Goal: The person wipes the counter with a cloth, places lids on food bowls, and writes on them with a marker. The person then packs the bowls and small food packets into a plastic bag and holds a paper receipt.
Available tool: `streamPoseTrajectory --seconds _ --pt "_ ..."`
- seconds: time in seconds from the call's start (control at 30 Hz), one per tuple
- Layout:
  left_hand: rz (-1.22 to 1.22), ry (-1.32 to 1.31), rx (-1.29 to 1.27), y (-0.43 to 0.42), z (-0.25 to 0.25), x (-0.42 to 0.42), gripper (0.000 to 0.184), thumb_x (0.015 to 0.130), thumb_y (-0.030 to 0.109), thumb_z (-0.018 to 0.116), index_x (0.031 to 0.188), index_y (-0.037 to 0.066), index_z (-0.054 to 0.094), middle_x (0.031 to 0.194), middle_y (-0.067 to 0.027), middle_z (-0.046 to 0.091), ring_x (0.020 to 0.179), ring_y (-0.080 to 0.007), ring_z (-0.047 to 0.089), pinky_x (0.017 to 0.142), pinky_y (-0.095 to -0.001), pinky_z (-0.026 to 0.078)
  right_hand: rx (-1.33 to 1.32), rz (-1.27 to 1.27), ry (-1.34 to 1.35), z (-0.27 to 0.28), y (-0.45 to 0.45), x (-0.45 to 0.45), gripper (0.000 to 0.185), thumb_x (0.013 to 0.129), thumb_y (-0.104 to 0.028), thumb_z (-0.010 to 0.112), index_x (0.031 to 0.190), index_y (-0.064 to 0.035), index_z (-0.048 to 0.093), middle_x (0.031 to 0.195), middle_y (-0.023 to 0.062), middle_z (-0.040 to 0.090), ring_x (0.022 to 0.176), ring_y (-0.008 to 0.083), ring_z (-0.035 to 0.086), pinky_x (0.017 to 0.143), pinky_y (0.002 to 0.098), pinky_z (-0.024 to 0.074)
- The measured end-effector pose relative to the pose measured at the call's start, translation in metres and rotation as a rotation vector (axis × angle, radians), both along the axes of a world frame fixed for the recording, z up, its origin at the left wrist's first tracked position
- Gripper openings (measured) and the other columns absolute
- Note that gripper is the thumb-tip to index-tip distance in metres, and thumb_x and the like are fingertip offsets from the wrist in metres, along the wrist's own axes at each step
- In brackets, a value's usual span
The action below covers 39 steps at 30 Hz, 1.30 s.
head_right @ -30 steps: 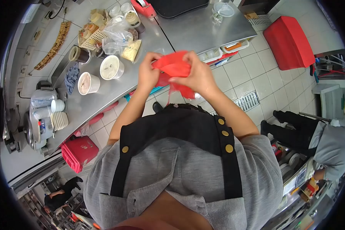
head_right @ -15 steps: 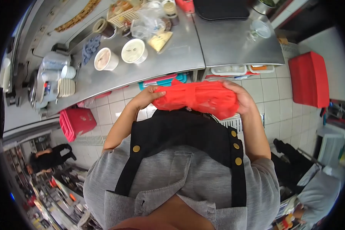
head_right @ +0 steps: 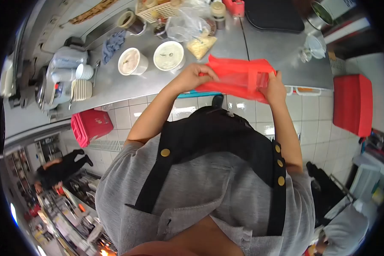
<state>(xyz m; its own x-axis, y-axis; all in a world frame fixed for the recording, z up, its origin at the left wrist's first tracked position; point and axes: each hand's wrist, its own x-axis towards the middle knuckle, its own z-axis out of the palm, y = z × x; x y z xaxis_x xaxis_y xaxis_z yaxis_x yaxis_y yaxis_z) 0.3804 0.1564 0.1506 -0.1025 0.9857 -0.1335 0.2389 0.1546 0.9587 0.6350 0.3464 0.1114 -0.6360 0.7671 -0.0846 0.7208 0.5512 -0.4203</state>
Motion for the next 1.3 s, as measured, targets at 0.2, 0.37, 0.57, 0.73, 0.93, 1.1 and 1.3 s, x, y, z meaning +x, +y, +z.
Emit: streamPoseTrajectory --seconds 0.2,0.37,0.57,0.73,0.93,1.1,1.3 --pt "0.133 0.939 -0.167 0.058 -0.016 -0.016 0.062 0.068 0.024 0.087 0.125 0.017 0.064 0.125 -0.0192 0.058 0.099 -0.0370 0.065 0.080 -0.0430 0.055 0.030 -0.025 -0.148 -0.005 0.021 -0.006 0.065 0.067 -0.010 0.080 0.126 -0.0154 0.054 0.132 0.0198 0.048 0.103 0.0435 0.063 0.086 0.0485 0.0546" --pt "0.169 1.488 0.034 0.080 -0.001 -0.001 0.054 0.066 0.025 0.086 0.116 0.018 0.066 0.115 -0.0105 0.056 0.109 -0.0302 0.058 0.081 -0.0419 0.051 -0.123 0.052 -0.101 0.003 0.021 -0.032 0.076 0.066 -0.003 0.077 0.135 -0.0151 0.048 0.133 0.0232 0.047 0.105 0.0452 0.062 0.089 0.0486 0.0541" --pt "-0.191 1.222 -0.005 0.105 -0.092 0.035 0.017 0.079 0.019 0.072 0.096 0.016 0.074 0.111 -0.0072 0.064 0.109 -0.0273 0.059 0.086 -0.0455 0.046 -0.270 0.023 0.030 -0.013 0.016 -0.047 0.087 0.062 0.003 0.075 0.141 -0.0189 0.045 0.132 0.0263 0.048 0.115 0.0472 0.056 0.097 0.0469 0.0510" --pt "-0.055 0.727 0.453 0.061 -0.037 0.007 0.030 0.083 0.025 0.072 0.111 0.013 0.069 0.110 -0.0105 0.067 0.109 -0.0334 0.060 0.091 -0.0449 0.045 -0.280 0.088 0.145 -0.028 0.023 -0.041 0.080 0.066 -0.002 0.073 0.140 -0.0160 0.046 0.129 0.0270 0.050 0.115 0.0466 0.056 0.095 0.0456 0.0509" --pt "1.100 0.718 0.113 -0.066 -0.053 -0.089 0.045 0.084 0.010 0.074 0.121 0.003 0.051 0.122 -0.0191 0.051 0.107 -0.0346 0.051 0.086 -0.0422 0.046 -0.469 -0.001 0.265 -0.031 0.030 -0.036 0.072 0.069 -0.002 0.070 0.137 -0.0125 0.049 0.127 0.0247 0.053 0.118 0.0399 0.057 0.099 0.0404 0.0485" --pt "1.859 0.348 -0.061 -0.139 -0.097 -0.169 0.071 0.085 0.016 0.069 0.143 0.008 0.028 0.127 -0.0189 0.047 0.100 -0.0324 0.059 0.075 -0.0408 0.050 -0.667 -0.040 0.357 -0.037 0.036 -0.038 0.071 0.071 -0.001 0.068 0.139 -0.0057 0.047 0.130 0.0237 0.053 0.122 0.0350 0.055 0.102 0.0376 0.0458" --pt "1.313 -0.628 0.285 -0.186 -0.116 -0.223 0.070 0.081 -0.006 0.050 0.144 0.012 0.026 0.133 -0.0220 0.047 0.103 -0.0410 0.064 0.079 -0.0459 0.064 -0.528 0.031 0.357 -0.041 0.037 -0.045 0.079 0.070 -0.004 0.070 0.143 -0.0028 0.042 0.138 0.0260 0.050 0.128 0.0374 0.051 0.107 0.0384 0.0418"
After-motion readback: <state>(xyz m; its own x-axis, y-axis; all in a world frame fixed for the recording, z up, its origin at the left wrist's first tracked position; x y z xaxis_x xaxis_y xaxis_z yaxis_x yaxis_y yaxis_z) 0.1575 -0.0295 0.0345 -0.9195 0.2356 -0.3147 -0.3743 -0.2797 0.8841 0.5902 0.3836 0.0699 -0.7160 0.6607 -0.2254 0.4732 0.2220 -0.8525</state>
